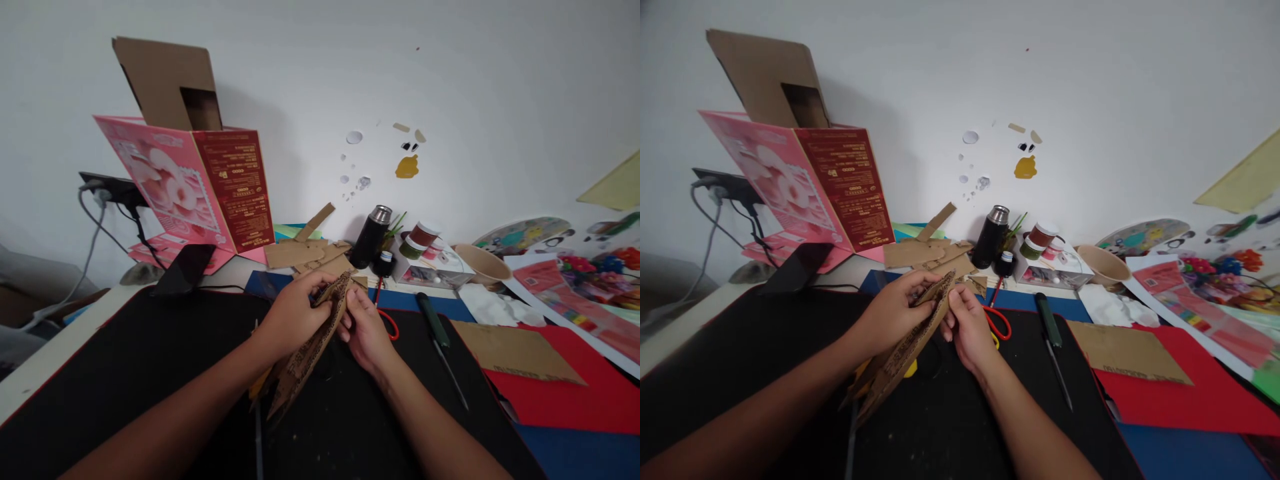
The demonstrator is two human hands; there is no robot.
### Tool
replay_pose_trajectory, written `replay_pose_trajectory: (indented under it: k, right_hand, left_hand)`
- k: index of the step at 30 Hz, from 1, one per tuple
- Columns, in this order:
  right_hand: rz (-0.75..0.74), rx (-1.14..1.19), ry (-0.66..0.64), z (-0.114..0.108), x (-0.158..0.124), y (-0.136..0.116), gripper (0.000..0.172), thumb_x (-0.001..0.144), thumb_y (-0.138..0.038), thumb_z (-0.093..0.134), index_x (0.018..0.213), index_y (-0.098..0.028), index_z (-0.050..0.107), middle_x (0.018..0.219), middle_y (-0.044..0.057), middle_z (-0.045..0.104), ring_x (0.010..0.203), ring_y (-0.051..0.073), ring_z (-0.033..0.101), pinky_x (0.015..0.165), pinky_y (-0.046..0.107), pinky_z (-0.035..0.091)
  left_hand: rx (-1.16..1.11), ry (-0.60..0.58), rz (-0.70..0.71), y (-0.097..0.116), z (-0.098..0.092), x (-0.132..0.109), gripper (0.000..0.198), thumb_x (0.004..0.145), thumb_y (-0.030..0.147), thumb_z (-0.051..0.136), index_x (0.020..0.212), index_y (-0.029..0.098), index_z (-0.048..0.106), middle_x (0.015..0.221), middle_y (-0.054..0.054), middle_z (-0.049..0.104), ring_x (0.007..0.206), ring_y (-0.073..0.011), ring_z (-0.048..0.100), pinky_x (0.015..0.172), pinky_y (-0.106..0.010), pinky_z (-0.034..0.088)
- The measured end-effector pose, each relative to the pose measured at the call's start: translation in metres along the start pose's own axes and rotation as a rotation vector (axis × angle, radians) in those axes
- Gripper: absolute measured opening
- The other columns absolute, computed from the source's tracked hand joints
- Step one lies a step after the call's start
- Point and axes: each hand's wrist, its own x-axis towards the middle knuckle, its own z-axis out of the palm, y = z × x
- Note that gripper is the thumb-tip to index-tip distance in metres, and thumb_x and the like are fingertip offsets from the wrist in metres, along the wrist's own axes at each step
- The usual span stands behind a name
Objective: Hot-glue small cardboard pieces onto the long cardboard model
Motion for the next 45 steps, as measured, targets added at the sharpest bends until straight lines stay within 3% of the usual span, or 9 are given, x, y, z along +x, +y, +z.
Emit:
replay_pose_trajectory:
  k: [23, 32, 38, 41, 45]
  right_hand:
    - [0.031, -0.057, 0.004, -0.004, 0.003, 0.006, 0.045, 0.088, -0.059, 0.082, 0.083, -0.022, 0.057, 0.054, -0.011, 0.047, 0.039, 0.006, 0.039, 0.038, 0.016, 0.031]
    - [0.038, -0.125, 0.010, -0.003, 0.002, 0.010, 0.054, 0.093, -0.067, 0.072, 0.073, -0.021, 0.051, 0.055, -0.008, 0.050, 0.039, 0.007, 0.044, 0.039, 0.019, 0.031]
    - [0.001, -0.222, -0.004, -0.001, -0.001, 0.012, 0.049, 0.093, -0.070, 0.069, 0.091, -0.023, 0.058, 0.056, -0.009, 0.052, 0.039, 0.008, 0.046, 0.039, 0.019, 0.034]
    - [-0.011, -0.272, -0.005, 0.001, -0.002, 0.013, 0.045, 0.092, -0.065, 0.074, 0.095, -0.023, 0.059, 0.053, -0.011, 0.052, 0.038, 0.009, 0.046, 0.040, 0.019, 0.035]
    - [-0.045, -0.320, 0.011, 0.002, -0.003, 0.011, 0.042, 0.095, -0.061, 0.072, 0.086, -0.022, 0.060, 0.051, -0.010, 0.051, 0.039, 0.008, 0.048, 0.042, 0.019, 0.037]
  left_hand:
    - [0.027, -0.079, -0.053, -0.011, -0.007, 0.006, 0.025, 0.085, 0.017, 0.065, 0.108, 0.024, 0.070, 0.101, -0.003, 0.081, 0.095, -0.0247, 0.077, 0.087, -0.039, 0.055]
    - [0.020, 0.002, -0.069, -0.023, -0.006, 0.010, 0.048, 0.083, 0.014, 0.063, 0.131, 0.022, 0.062, 0.112, -0.007, 0.074, 0.105, -0.0245, 0.072, 0.095, -0.041, 0.053]
    - [0.272, 0.172, -0.006, -0.015, -0.005, 0.007, 0.056, 0.081, 0.005, 0.061, 0.135, 0.022, 0.064, 0.104, -0.004, 0.066, 0.094, -0.0216, 0.065, 0.089, -0.039, 0.052]
    - [0.287, 0.157, 0.007, -0.011, -0.003, 0.004, 0.058, 0.081, 0.007, 0.063, 0.136, 0.022, 0.063, 0.105, -0.004, 0.065, 0.091, -0.0213, 0.064, 0.085, -0.038, 0.051]
    - [0.209, 0.080, 0.004, -0.009, -0.004, 0.004, 0.057, 0.081, 0.014, 0.067, 0.137, 0.021, 0.061, 0.105, -0.005, 0.064, 0.089, -0.0213, 0.064, 0.083, -0.039, 0.052]
